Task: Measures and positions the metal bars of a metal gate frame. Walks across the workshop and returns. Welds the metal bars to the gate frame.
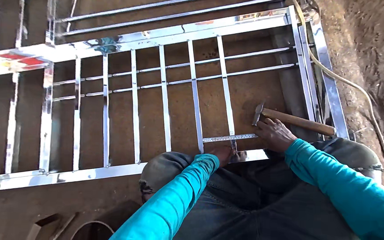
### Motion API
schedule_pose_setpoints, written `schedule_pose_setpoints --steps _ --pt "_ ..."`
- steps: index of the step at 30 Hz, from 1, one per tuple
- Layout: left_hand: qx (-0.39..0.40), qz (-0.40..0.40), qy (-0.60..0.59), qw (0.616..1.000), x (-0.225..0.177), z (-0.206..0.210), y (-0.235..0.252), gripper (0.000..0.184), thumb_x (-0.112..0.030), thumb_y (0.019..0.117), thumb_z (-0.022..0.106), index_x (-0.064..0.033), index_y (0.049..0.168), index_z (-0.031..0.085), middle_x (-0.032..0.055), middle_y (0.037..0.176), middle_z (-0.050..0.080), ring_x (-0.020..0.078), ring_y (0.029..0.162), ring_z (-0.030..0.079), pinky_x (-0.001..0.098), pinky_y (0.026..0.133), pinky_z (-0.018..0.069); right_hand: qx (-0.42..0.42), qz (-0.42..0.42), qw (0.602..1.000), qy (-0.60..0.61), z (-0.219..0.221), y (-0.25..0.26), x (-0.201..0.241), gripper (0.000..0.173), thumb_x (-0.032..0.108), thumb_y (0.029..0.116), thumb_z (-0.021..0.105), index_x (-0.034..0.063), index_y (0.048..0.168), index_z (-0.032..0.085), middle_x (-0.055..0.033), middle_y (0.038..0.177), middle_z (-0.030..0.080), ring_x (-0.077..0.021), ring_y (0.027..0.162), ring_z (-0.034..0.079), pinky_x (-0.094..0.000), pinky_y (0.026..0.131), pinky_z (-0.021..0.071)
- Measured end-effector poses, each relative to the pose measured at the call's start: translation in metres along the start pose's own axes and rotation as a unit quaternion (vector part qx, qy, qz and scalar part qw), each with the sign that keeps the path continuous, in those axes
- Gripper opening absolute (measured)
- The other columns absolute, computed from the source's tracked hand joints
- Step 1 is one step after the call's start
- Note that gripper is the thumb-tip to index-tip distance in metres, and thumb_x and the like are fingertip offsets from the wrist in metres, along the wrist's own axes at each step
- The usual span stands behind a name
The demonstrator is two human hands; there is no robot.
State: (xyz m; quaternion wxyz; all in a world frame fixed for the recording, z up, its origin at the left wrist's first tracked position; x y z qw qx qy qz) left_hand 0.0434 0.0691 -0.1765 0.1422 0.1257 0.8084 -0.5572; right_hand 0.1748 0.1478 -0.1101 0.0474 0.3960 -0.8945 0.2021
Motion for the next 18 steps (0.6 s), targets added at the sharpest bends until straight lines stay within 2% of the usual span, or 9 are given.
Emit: schedule_pose_setpoints --steps 5,8,12,18 --pt "-0.002 -0.001 0.001 1.0 0.0008 -0.0006 -0.0005 0.057 -0.04 0.113 0.026 0.0017 0.124 0.064 0.0235 0.124 0.066 0.039 0.119 0.063 0.0585 0.101 0.0481 -0.008 -0.007 1.0 0.004 -0.0026 0.0021 0.0032 0.024 0.007 0.0839 0.075 0.0105 0.108 0.073 -0.0142 0.114 0.067 -0.039 0.108 0.064 -0.0548 0.08 0.0538" --pt "-0.007 -0.003 -0.006 1.0 0.0042 0.0016 0.0027 0.056 -0.041 0.1127 0.027 -0.0008 0.124 0.065 0.0212 0.126 0.065 0.0369 0.119 0.064 0.0574 0.101 0.049 -0.019 -0.011 1.0 -0.004 -0.0005 0.0026 0.0043 0.021 0.007 0.0844 0.074 0.012 0.105 0.073 -0.013 0.11 0.068 -0.037 0.104 0.065 -0.0525 0.077 0.0545" --pt "-0.001 0.011 -0.013 1.0 0.0016 0.0032 0.0026 0.055 -0.039 0.1129 0.029 0.0011 0.125 0.064 0.0224 0.127 0.065 0.0374 0.121 0.063 0.0558 0.103 0.0481 -0.043 -0.023 0.999 -0.007 -0.0042 0.0013 0.0074 0.021 0.008 0.0801 0.077 0.0104 0.1 0.073 -0.0136 0.103 0.068 -0.0376 0.099 0.066 -0.0518 0.072 0.0545" --pt "-0.002 0.017 -0.002 1.0 -0.0008 0.002 0.0005 0.055 -0.039 0.113 0.028 -0.0004 0.125 0.065 0.021 0.126 0.065 0.0363 0.122 0.062 0.0545 0.103 0.0485 -0.033 -0.021 0.999 -0.017 -0.0024 0.0045 0.0071 0.017 0.01 0.0839 0.073 0.0113 0.1 0.072 -0.0127 0.103 0.067 -0.0375 0.098 0.065 -0.0506 0.07 0.0532"
Point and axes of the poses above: each hand's wrist, its own y-axis towards the middle knuckle, its own z-axis out of the palm, x = y × z, the point moved 10 cm from there along y, towards the middle knuckle
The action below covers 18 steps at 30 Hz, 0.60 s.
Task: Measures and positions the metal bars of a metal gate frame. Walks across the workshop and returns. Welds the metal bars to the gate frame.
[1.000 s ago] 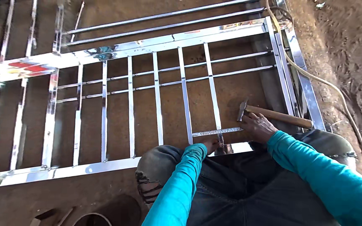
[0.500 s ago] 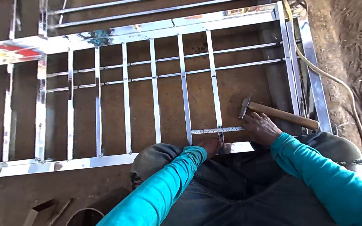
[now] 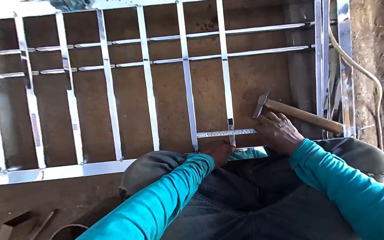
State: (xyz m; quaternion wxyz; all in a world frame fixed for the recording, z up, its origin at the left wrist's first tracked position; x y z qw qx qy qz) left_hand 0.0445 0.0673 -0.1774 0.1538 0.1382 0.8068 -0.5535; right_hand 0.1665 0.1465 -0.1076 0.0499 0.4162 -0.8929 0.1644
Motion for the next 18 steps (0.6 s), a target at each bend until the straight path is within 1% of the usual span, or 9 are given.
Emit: schedule_pose_setpoints --steps 4,7,9,11,12,13,15,16,18 --pt "0.006 0.0 -0.004 1.0 -0.002 -0.002 -0.002 0.055 -0.038 0.1132 0.027 0.0011 0.126 0.063 0.0217 0.128 0.064 0.0359 0.124 0.061 0.0529 0.105 0.0474 -0.005 0.0 1.0 -0.004 -0.004 0.003 0.001 0.015 0.009 0.0854 0.072 0.0104 0.1 0.072 -0.0138 0.102 0.066 -0.0381 0.096 0.064 -0.0512 0.07 0.0521" --pt "0.004 -0.003 0.001 1.0 0.0 -0.002 0.001 0.056 -0.039 0.1131 0.026 0.0004 0.125 0.064 0.021 0.126 0.065 0.0356 0.122 0.062 0.0532 0.104 0.0484 0.013 0.008 1.0 -0.012 -0.005 0.007 0.001 0.015 0.008 0.0874 0.071 0.0108 0.102 0.072 -0.014 0.103 0.066 -0.0385 0.099 0.064 -0.0513 0.072 0.0522" --pt "0.004 -0.006 -0.004 1.0 0.0 -0.002 0.0 0.055 -0.039 0.1129 0.027 0.0002 0.124 0.065 0.0211 0.125 0.065 0.0359 0.121 0.063 0.0535 0.103 0.0491 0.007 0.005 1.0 -0.001 -0.005 0.008 0.002 0.015 0.007 0.0871 0.071 0.0108 0.101 0.072 -0.0145 0.105 0.067 -0.0391 0.099 0.064 -0.0522 0.072 0.0527" --pt "0.006 -0.013 -0.011 1.0 0.0 -0.003 -0.001 0.056 -0.04 0.1128 0.028 0.0008 0.122 0.065 0.022 0.124 0.066 0.0372 0.118 0.064 0.0555 0.101 0.0498 -0.014 -0.002 0.999 0.043 -0.004 0.005 -0.003 0.014 0.012 0.0867 0.072 0.0112 0.1 0.072 -0.0137 0.109 0.068 -0.0389 0.101 0.065 -0.053 0.071 0.0534" --pt "0.007 -0.017 -0.01 1.0 0.0 -0.004 -0.002 0.056 -0.04 0.1127 0.028 0.0003 0.123 0.065 0.0218 0.124 0.066 0.0373 0.118 0.064 0.0561 0.101 0.05 -0.028 -0.004 0.997 0.074 -0.003 0.002 -0.008 0.016 0.017 0.0858 0.074 0.0124 0.101 0.072 -0.0117 0.11 0.068 -0.0367 0.102 0.065 -0.052 0.072 0.0546" --pt "0.006 -0.02 -0.009 1.0 -0.002 -0.006 -0.005 0.055 -0.04 0.1128 0.028 0.0 0.123 0.066 0.0214 0.124 0.066 0.0373 0.117 0.065 0.0566 0.1 0.0503 -0.043 -0.001 0.992 0.119 -0.002 0.001 -0.013 0.022 0.02 0.0847 0.075 0.0132 0.106 0.072 -0.0102 0.111 0.068 -0.0345 0.103 0.066 -0.0519 0.075 0.0561" --pt "0.018 -0.032 -0.01 0.999 -0.003 -0.009 -0.008 0.055 -0.04 0.1129 0.028 -0.0002 0.125 0.065 0.0215 0.126 0.066 0.0374 0.12 0.063 0.0566 0.102 0.049 -0.051 0.015 0.977 0.205 0.001 0.001 -0.021 0.04 0.019 0.0849 0.077 0.0137 0.124 0.071 -0.0104 0.119 0.07 -0.0324 0.106 0.068 -0.0532 0.083 0.0585" --pt "0.022 -0.029 -0.016 0.999 -0.005 -0.011 -0.009 0.055 -0.039 0.113 0.028 0.0007 0.127 0.063 0.0226 0.128 0.065 0.038 0.122 0.062 0.0568 0.104 0.0478 -0.026 0.029 0.971 0.234 0.009 0.002 -0.022 0.05 0.019 0.0876 0.078 0.0141 0.135 0.065 -0.012 0.127 0.068 -0.0335 0.112 0.067 -0.0552 0.089 0.0572" --pt "0.022 -0.02 -0.036 0.999 -0.005 -0.011 -0.01 0.058 -0.039 0.1132 0.026 0.0036 0.13 0.06 0.0266 0.131 0.062 0.0406 0.126 0.06 0.0581 0.107 0.0448 0.047 0.068 0.964 0.252 0.034 0.006 -0.024 0.062 0.019 0.0908 0.077 0.0165 0.149 0.054 -0.0137 0.139 0.063 -0.035 0.122 0.064 -0.0564 0.1 0.0528"
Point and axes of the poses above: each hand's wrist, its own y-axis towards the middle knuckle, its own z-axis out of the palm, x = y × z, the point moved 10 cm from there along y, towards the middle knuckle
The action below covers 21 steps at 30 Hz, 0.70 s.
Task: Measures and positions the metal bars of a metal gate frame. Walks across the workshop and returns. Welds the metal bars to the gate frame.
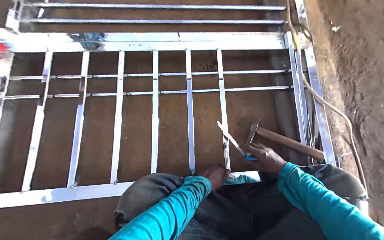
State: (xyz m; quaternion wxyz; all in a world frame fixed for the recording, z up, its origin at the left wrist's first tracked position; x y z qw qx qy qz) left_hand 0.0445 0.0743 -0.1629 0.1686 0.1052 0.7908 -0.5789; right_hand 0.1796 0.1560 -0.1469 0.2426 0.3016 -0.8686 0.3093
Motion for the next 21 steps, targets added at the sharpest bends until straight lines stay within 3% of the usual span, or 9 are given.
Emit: schedule_pose_setpoints --steps 2,4,7,8,11,13,15,17,21 --pt "-0.001 0.012 -0.019 1.0 0.0 0.005 0.001 0.06 -0.04 0.1134 0.024 0.0068 0.128 0.06 0.0297 0.13 0.061 0.0425 0.127 0.058 0.059 0.108 0.0437 0.062 0.062 0.996 -0.016 0.019 0.004 -0.014 0.063 0.019 0.0941 0.073 0.018 0.153 0.05 -0.0134 0.145 0.059 -0.0352 0.128 0.06 -0.0566 0.105 0.0494" --pt "0.008 0.016 -0.023 1.0 0.0 0.008 0.001 0.062 -0.039 0.1135 0.023 0.009 0.129 0.059 0.0313 0.134 0.059 0.0436 0.13 0.056 0.0593 0.109 0.0425 0.082 0.125 0.987 -0.052 0.014 0.005 -0.024 0.053 0.025 0.099 0.066 0.0195 0.15 0.053 -0.0123 0.141 0.062 -0.0343 0.128 0.06 -0.0576 0.106 0.0474" --pt "0.019 0.024 -0.031 0.999 -0.002 0.004 -0.003 0.061 -0.038 0.1139 0.022 0.0096 0.131 0.057 0.032 0.137 0.057 0.0443 0.133 0.053 0.0607 0.11 0.0415 -0.056 0.211 0.966 -0.136 -0.041 -0.001 -0.044 0.039 0.036 0.1002 0.062 0.0173 0.133 0.068 -0.011 0.134 0.067 -0.034 0.13 0.058 -0.0584 0.107 0.0442" --pt "0.019 0.026 -0.033 0.999 -0.003 0.003 -0.005 0.061 -0.038 0.1139 0.022 0.0097 0.131 0.057 0.0322 0.137 0.057 0.0445 0.133 0.054 0.0611 0.109 0.0418 -0.067 0.251 0.953 -0.155 -0.053 -0.004 -0.054 0.044 0.038 0.0999 0.062 0.0159 0.138 0.064 -0.0141 0.139 0.062 -0.0373 0.134 0.053 -0.0612 0.109 0.0406" --pt "0.019 0.034 -0.013 0.999 -0.005 0.002 -0.006 0.063 -0.038 0.1139 0.022 0.0108 0.129 0.059 0.0326 0.136 0.057 0.0446 0.134 0.053 0.0608 0.11 0.0407 0.031 0.346 0.921 -0.174 -0.05 -0.007 -0.086 0.061 0.035 0.0969 0.066 0.0162 0.152 0.049 -0.021 0.149 0.052 -0.044 0.139 0.046 -0.0675 0.11 0.0338" --pt "0.017 0.04 -0.007 0.999 -0.004 0.002 -0.005 0.064 -0.039 0.1138 0.022 0.0107 0.129 0.059 0.0323 0.137 0.057 0.0441 0.134 0.053 0.0605 0.111 0.0404 0.06 0.373 0.914 -0.149 -0.042 -0.006 -0.111 0.055 0.036 0.0986 0.063 0.0179 0.149 0.051 -0.0183 0.142 0.06 -0.0409 0.132 0.056 -0.066 0.106 0.0425" --pt "0.012 0.046 -0.015 0.999 -0.005 0.0 -0.008 0.063 -0.038 0.1139 0.022 0.0106 0.131 0.057 0.0324 0.138 0.056 0.0443 0.135 0.052 0.0614 0.112 0.039 0.033 0.386 0.917 -0.091 -0.045 -0.005 -0.13 0.051 0.038 0.0954 0.068 0.017 0.142 0.06 -0.0184 0.134 0.066 -0.0411 0.124 0.062 -0.0673 0.101 0.0465" --pt "0.0 0.049 -0.024 0.999 -0.004 -0.002 -0.006 0.062 -0.04 0.1137 0.024 0.0099 0.134 0.056 0.0325 0.14 0.055 0.0449 0.136 0.051 0.0627 0.112 0.0376 -0.008 0.399 0.911 -0.1 -0.066 -0.009 -0.116 0.054 0.037 0.0928 0.072 0.0166 0.141 0.06 -0.0205 0.132 0.067 -0.044 0.122 0.063 -0.069 0.098 0.048" --pt "-0.027 0.039 -0.03 0.998 0.002 -0.003 0.004 0.062 -0.042 0.1127 0.028 0.0079 0.129 0.06 0.0294 0.131 0.062 0.0421 0.128 0.058 0.0594 0.109 0.0419 -0.056 0.373 0.907 -0.187 -0.122 -0.007 -0.036 0.052 0.026 0.0992 0.066 0.0098 0.146 0.051 -0.0301 0.128 0.064 -0.053 0.117 0.062 -0.0718 0.092 0.048"
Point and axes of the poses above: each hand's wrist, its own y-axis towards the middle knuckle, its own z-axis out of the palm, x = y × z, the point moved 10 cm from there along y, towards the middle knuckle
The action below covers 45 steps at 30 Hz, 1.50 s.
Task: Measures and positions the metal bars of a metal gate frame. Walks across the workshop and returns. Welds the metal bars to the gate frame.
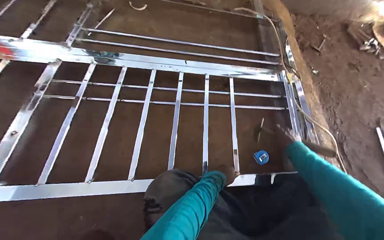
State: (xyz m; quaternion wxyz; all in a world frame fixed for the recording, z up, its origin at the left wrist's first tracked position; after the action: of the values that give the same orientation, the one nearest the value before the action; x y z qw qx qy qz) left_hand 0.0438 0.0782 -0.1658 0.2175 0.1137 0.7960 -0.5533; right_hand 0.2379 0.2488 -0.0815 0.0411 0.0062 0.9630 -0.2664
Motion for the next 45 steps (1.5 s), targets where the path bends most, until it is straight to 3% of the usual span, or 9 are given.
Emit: schedule_pose_setpoints --steps 4,8,14,18,26,28,36,40,45 --pt "-0.008 -0.013 0.009 1.0 0.006 0.007 0.009 0.064 -0.044 0.1123 0.028 0.0058 0.119 0.067 0.0253 0.12 0.069 0.0384 0.118 0.065 0.0579 0.106 0.0464 -0.028 -0.184 0.982 -0.017 -0.044 -0.024 0.077 0.052 0.024 0.0908 0.075 0.0084 0.136 0.055 -0.0234 0.107 0.071 -0.0466 0.1 0.069 -0.0665 0.084 0.0519" --pt "-0.021 -0.002 0.042 0.999 0.004 0.006 0.013 0.062 -0.042 0.1127 0.028 0.0065 0.118 0.067 0.0266 0.122 0.068 0.0395 0.12 0.064 0.0592 0.106 0.0456 0.034 -0.353 0.925 -0.133 -0.037 -0.057 0.174 0.045 0.011 0.0937 0.07 0.0191 0.137 0.06 -0.0198 0.111 0.07 -0.0447 0.101 0.068 -0.0675 0.081 0.0522" --pt "0.0 0.002 0.083 0.997 0.001 0.002 0.009 0.064 -0.042 0.1127 0.026 0.0065 0.119 0.066 0.0265 0.126 0.065 0.039 0.126 0.06 0.0562 0.108 0.0441 0.08 -0.425 0.871 -0.235 -0.015 -0.08 0.22 0.049 0.0 0.0985 0.059 0.0162 0.144 0.056 -0.0215 0.108 0.068 -0.0428 0.099 0.067 -0.0621 0.086 0.0514" --pt "0.006 0.002 0.079 0.997 0.001 0.003 0.011 0.064 -0.042 0.1129 0.025 0.0065 0.119 0.066 0.0254 0.124 0.066 0.0374 0.124 0.061 0.0548 0.108 0.0439 0.103 -0.408 0.871 -0.253 -0.004 -0.079 0.217 0.029 0.004 0.1009 0.058 0.0041 0.13 0.06 -0.0214 0.103 0.069 -0.0423 0.099 0.068 -0.0599 0.083 0.053" --pt "-0.023 0.011 0.069 0.997 0.004 0.006 0.015 0.062 -0.041 0.1125 0.029 0.0064 0.113 0.068 0.0263 0.118 0.068 0.0391 0.117 0.065 0.0572 0.103 0.0472 0.122 -0.382 0.882 -0.249 0.002 -0.081 0.212 0.028 0.003 0.1017 0.057 0.0042 0.129 0.061 -0.021 0.108 0.069 -0.0413 0.105 0.067 -0.0589 0.088 0.0526" --pt "-0.018 0.011 0.068 0.997 0.003 0.005 0.015 0.062 -0.041 0.1126 0.028 0.0066 0.114 0.068 0.0267 0.119 0.068 0.0394 0.119 0.064 0.0577 0.104 0.0468 0.114 -0.371 0.899 -0.204 -0.008 -0.078 0.203 0.034 0.007 0.0989 0.064 0.0057 0.133 0.06 -0.022 0.109 0.068 -0.0428 0.103 0.067 -0.0611 0.085 0.0526" --pt "-0.018 0.005 0.053 0.998 0.004 0.005 0.015 0.063 -0.042 0.1123 0.03 0.0067 0.107 0.069 0.0265 0.111 0.069 0.0398 0.111 0.066 0.0577 0.1 0.0481 0.013 -0.171 0.984 0.036 -0.036 -0.02 0.061 0.045 0.023 0.0884 0.076 0.0122 0.13 0.062 -0.0213 0.111 0.07 -0.0439 0.106 0.067 -0.0663 0.086 0.0511" --pt "0.006 -0.008 0.07 0.998 0.004 0.006 0.012 0.063 -0.044 0.112 0.029 0.0051 0.113 0.069 0.0255 0.116 0.069 0.0391 0.117 0.064 0.0572 0.104 0.0463 0.035 -0.07 0.995 0.068 0.011 0.016 -0.013 0.04 0.024 0.0996 0.065 0.0136 0.138 0.06 -0.026 0.126 0.066 -0.0493 0.118 0.062 -0.0722 0.094 0.0476" --pt "0.023 -0.018 0.077 0.997 0.001 0.0 0.009 0.063 -0.045 0.1122 0.029 0.0063 0.119 0.066 0.0269 0.125 0.065 0.04 0.124 0.06 0.0573 0.107 0.0428 0.121 -0.057 0.99 0.051 0.049 0.04 -0.022 0.045 0.025 0.1013 0.063 0.0175 0.145 0.057 -0.0237 0.136 0.063 -0.0473 0.126 0.059 -0.0715 0.101 0.0443"
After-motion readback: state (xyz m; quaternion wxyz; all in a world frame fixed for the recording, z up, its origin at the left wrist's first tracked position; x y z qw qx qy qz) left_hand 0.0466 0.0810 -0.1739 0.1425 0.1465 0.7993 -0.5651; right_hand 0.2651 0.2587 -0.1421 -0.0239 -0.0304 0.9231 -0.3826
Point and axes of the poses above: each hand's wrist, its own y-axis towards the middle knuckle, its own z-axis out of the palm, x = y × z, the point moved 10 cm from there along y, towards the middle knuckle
